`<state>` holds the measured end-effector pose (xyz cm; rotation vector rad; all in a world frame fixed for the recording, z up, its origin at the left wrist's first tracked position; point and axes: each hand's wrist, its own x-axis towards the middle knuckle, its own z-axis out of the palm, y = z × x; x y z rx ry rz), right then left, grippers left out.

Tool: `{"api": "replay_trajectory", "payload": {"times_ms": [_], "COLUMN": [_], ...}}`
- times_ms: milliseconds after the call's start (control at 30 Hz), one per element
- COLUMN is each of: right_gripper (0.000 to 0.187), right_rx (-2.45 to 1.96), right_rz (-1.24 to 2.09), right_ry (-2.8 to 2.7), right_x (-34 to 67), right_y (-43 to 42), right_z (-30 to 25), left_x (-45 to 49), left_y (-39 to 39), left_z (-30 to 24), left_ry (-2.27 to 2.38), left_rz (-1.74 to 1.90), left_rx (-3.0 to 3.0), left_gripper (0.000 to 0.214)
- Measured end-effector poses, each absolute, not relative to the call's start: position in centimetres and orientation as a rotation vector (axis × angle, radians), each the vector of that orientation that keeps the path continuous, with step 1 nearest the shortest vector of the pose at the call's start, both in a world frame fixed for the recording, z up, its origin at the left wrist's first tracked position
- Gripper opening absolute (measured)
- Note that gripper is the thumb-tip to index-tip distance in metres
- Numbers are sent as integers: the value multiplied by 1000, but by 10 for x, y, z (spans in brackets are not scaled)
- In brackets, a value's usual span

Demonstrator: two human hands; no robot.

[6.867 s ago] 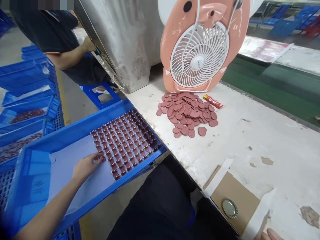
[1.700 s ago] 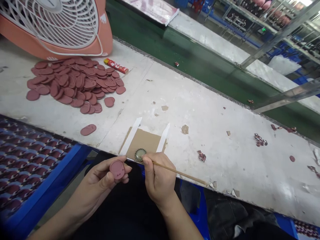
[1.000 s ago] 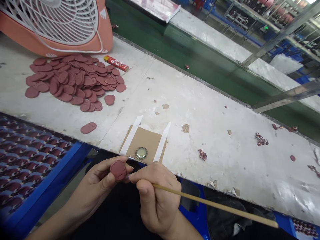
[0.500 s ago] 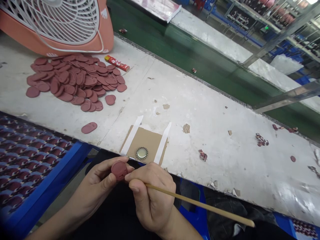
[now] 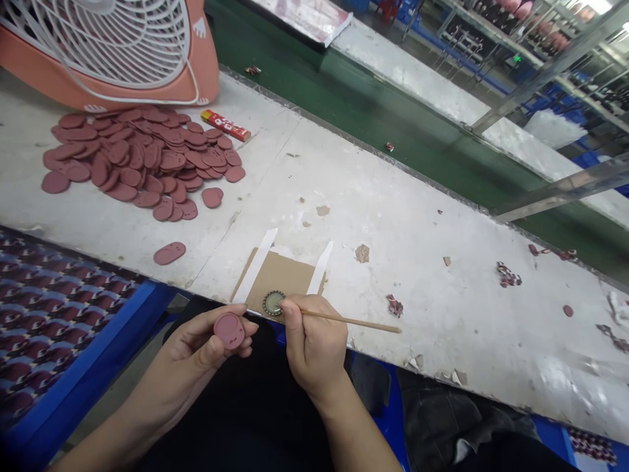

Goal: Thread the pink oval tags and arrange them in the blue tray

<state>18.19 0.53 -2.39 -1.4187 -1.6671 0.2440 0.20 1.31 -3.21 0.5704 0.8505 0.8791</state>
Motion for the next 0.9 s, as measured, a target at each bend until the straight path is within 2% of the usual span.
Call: {"api": "replay_trajectory", "payload": {"times_ms": [433,900], "right_gripper": [28,24], "right_rx": [-1319,-1209], "right_rz": [472,573], "right_ry": [-1416,-1561], "right_x": [172,159], "right_y": [-9,-10], "right_z": [-5,8], "left_x": [-2,-2], "left_y": [12,12], "left_z": [-36,-38], "left_ry": [782,730], "left_rz": [857,863], "left_rx": [620,644], "left_gripper": [24,25]}}
